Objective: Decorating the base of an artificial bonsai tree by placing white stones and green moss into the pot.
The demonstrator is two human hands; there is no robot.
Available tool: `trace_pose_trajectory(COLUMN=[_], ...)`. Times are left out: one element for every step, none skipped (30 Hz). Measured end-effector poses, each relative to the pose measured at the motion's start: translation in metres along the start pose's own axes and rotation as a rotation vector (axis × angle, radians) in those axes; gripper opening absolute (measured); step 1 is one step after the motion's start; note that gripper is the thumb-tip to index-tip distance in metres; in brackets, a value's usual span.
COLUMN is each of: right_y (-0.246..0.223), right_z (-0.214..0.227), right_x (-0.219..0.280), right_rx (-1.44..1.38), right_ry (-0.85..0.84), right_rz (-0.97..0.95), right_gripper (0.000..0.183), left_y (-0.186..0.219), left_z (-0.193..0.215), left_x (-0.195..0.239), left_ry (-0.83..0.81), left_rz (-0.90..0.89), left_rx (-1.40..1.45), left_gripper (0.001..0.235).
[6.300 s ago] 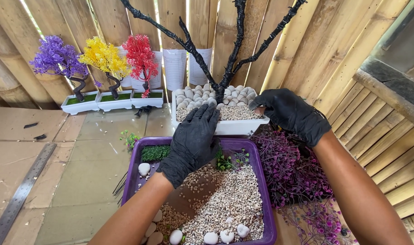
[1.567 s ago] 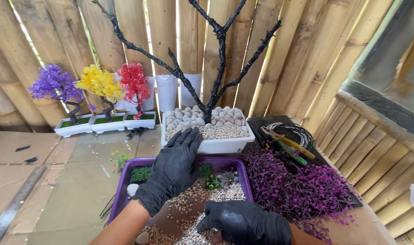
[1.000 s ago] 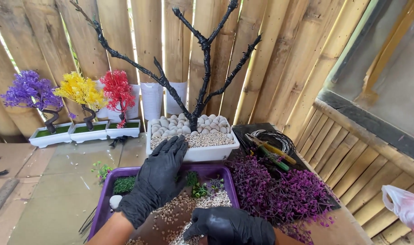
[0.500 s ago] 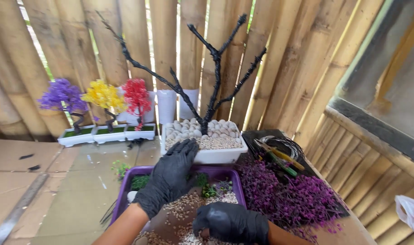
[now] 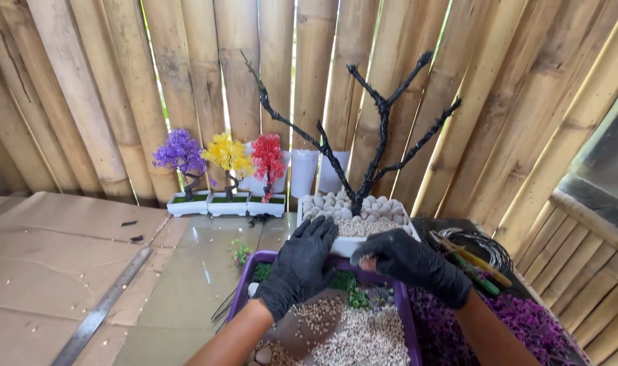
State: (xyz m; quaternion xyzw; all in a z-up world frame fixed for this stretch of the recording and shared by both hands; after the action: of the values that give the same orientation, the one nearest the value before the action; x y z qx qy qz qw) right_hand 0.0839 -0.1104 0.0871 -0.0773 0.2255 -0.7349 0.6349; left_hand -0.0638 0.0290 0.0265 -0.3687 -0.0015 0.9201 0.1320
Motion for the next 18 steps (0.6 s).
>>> trace_pose_trajectory(right_y=[0.004, 0.008, 0.013, 0.022, 0.032, 0.042, 0.045, 0.045, 0.045, 0.049, 0.052, 0.056, 0.057, 0.059, 0.061, 0.053, 0.045, 0.036], right_z=[0.006, 0.014, 0.022, 0.019, 0.015, 0.007, 0.001, -0.002, -0.006, -0.009, -0.011, -0.016, -0.016, -0.016, -0.015, -0.012, -0.010, -0.005], right_x=[-0.012, -0.023, -0.034, -0.047, -0.061, -0.072, -0.076, -0.082, -0.087, -0.089, -0.090, -0.089, -0.089, -0.090, -0.090, -0.086, -0.082, -0.080], right_rx=[0.009, 0.050, 0.090, 0.090, 0.090, 0.084, 0.079, 0.121, 0.163, 0.165, 0.171, 0.172, 0.169, 0.188, 0.207, 0.204, 0.201, 0.203], right_ry=[0.009, 0.096, 0.182, 0.185, 0.165, 0.138, 0.135, 0.162, 0.188, 0.180, 0.207, 0.232, 0.221, 0.219, 0.216, 0.213, 0.182, 0.156], right_rz=[0.005, 0.012, 0.019, 0.019, 0.006, -0.013, -0.019, 0.070, 0.158, 0.156, 0.192, 0.223, 0.216, 0.198, 0.179, 0.172, 0.155, 0.141], right_gripper=[0.025, 0.023, 0.023, 0.023, 0.018, 0.012, 0.012, 0.010, 0.013, 0.013, 0.021, 0.030, 0.030, 0.024, 0.018, 0.018, 0.012, 0.007], left_y=[0.002, 0.003, 0.005, 0.003, 0.000, 0.000, 0.000, -0.001, -0.003, -0.004, -0.004, -0.004, -0.004, -0.005, -0.006, -0.006, -0.005, -0.006], left_z=[0.003, 0.006, 0.009, 0.008, 0.005, 0.002, 0.000, 0.000, 0.000, 0.001, 0.001, 0.002, -0.001, -0.002, -0.004, -0.004, -0.004, -0.003], left_x=[-0.001, -0.001, -0.001, -0.001, -0.001, 0.002, 0.004, 0.003, 0.003, 0.004, 0.005, 0.007, 0.008, 0.008, 0.008, 0.009, 0.010, 0.008], left_ry=[0.008, 0.033, 0.057, 0.057, 0.038, 0.012, 0.006, 0.021, 0.035, 0.037, 0.069, 0.097, 0.095, 0.083, 0.071, 0.067, 0.076, 0.090], left_rz=[-0.007, -0.013, -0.019, -0.022, -0.017, -0.009, -0.008, -0.016, -0.024, -0.018, -0.030, -0.039, -0.032, -0.025, -0.019, -0.018, -0.029, -0.044], left_rx=[-0.008, -0.008, -0.008, -0.009, -0.024, -0.031, -0.025, -0.033, -0.042, -0.037, -0.022, -0.002, 0.008, -0.002, -0.012, -0.004, -0.017, -0.035], left_gripper=[0.072, 0.068, 0.064, 0.064, 0.069, 0.073, 0.073, 0.073, 0.073, 0.073, 0.074, 0.076, 0.076, 0.076, 0.077, 0.077, 0.073, 0.069])
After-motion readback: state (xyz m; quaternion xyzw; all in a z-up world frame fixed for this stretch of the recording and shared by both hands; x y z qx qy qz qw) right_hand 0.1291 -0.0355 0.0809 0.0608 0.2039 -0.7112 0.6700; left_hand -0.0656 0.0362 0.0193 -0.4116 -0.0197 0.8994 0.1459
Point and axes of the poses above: each hand's wrist, its own x-axis away from the middle knuckle, its own z-axis out of the back of the hand, y = z × x, the point moved 3 cm from there along -x, towards the middle knuckle, and after that the axes turned 15 degrees about -z, right-handed, at the moved point
